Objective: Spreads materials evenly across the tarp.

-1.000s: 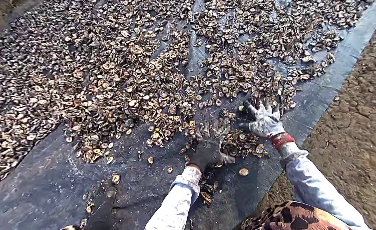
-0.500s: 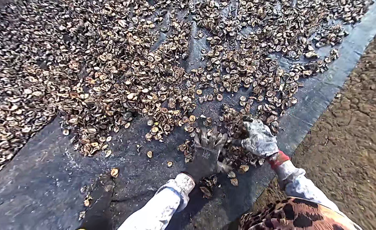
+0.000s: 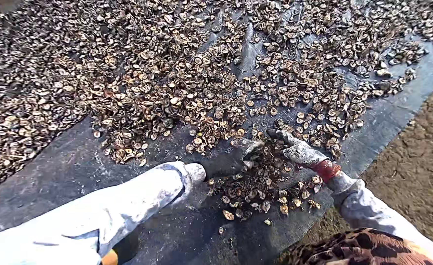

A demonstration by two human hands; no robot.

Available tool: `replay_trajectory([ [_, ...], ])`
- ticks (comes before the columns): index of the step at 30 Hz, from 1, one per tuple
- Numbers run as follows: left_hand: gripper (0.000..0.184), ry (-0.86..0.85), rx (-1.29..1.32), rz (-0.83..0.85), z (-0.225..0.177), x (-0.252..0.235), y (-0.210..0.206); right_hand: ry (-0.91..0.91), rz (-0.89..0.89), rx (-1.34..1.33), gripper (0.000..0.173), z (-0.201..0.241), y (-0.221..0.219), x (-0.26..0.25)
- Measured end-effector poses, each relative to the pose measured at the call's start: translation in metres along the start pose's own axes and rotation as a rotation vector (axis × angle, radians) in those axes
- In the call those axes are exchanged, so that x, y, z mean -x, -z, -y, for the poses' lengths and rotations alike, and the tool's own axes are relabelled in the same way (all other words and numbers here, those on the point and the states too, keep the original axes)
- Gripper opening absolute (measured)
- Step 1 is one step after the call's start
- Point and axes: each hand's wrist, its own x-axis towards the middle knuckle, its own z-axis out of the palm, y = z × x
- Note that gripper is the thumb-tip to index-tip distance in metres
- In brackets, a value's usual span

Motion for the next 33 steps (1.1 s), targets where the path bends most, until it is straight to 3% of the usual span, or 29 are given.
replay_trajectory([
  [1, 0.064, 0.019, -0.112, 0.087, 0.0, 0.005, 0.013, 0.009, 0.007, 0.064, 0.056, 0.006, 0.004, -0.004],
  [3, 0.072, 0.016, -0.416, 0.192, 0.018, 0.017, 0.04, 0.025, -0.036, 0.278, 0.04, 0.014, 0.002, -0.013],
  [5, 0.068, -0.129, -0.752, 0.167, 0.074, 0.024, 0.064, 0.081, -0.014, 0.51, 0.035, 0.025, -0.027, -0.008],
  [7, 0.075, -0.185, -0.93, 0.173, 0.104, 0.034, 0.098, 0.207, 0.075, 0.662, 0.057, 0.018, -0.08, 0.008],
  [8, 0.092, -0.175, -0.96, 0.163, 0.114, 0.038, 0.112, 0.253, 0.113, 0.699, 0.063, 0.013, -0.106, 0.015],
  [10, 0.105, -0.052, -0.897, 0.142, 0.135, 0.043, 0.126, 0.269, 0.139, 0.64, 0.059, -0.003, -0.137, 0.03],
  [13, 0.086, -0.207, -0.783, 0.189, 0.195, 0.034, 0.121, 0.078, -0.04, 0.336, 0.04, 0.011, -0.129, 0.04],
  [15, 0.073, -0.385, -0.647, 0.288, 0.208, 0.023, 0.132, -0.082, -0.077, 0.46, 0.038, 0.06, -0.105, 0.031],
  [16, 0.064, -0.492, -0.568, 0.227, 0.211, 0.017, 0.148, -0.115, -0.062, 0.499, 0.04, 0.087, -0.094, 0.019],
  [18, 0.045, -0.681, -0.465, -0.106, 0.235, -0.004, 0.192, -0.092, -0.015, 0.573, 0.055, 0.136, -0.079, -0.019],
  [19, 0.044, -0.691, -0.473, -0.296, 0.254, -0.021, 0.221, -0.074, 0.001, 0.601, 0.065, 0.161, -0.071, -0.047],
  [21, 0.054, -0.424, -0.55, -0.521, 0.285, -0.047, 0.29, -0.057, -0.058, 0.636, 0.079, 0.201, -0.057, -0.119],
  [24, 0.074, 0.167, -0.494, -0.61, 0.32, -0.076, 0.379, -0.097, -0.272, 0.563, 0.094, 0.244, -0.038, -0.238],
  [26, 0.072, 0.406, -0.375, -0.656, 0.34, -0.091, 0.412, -0.198, -0.411, 0.441, 0.099, 0.265, -0.034, -0.312],
  [28, 0.067, 0.433, -0.269, -0.627, 0.346, -0.113, 0.413, -0.257, -0.469, 0.335, 0.097, 0.28, -0.044, -0.365],
  [30, 0.066, 0.296, -0.281, -0.536, 0.331, -0.117, 0.386, -0.204, -0.385, 0.392, 0.093, 0.296, -0.086, -0.388],
  [33, 0.062, 0.009, -0.34, -0.393, 0.306, -0.088, 0.319, -0.136, -0.16, 0.583, 0.084, 0.313, -0.147, -0.316],
])
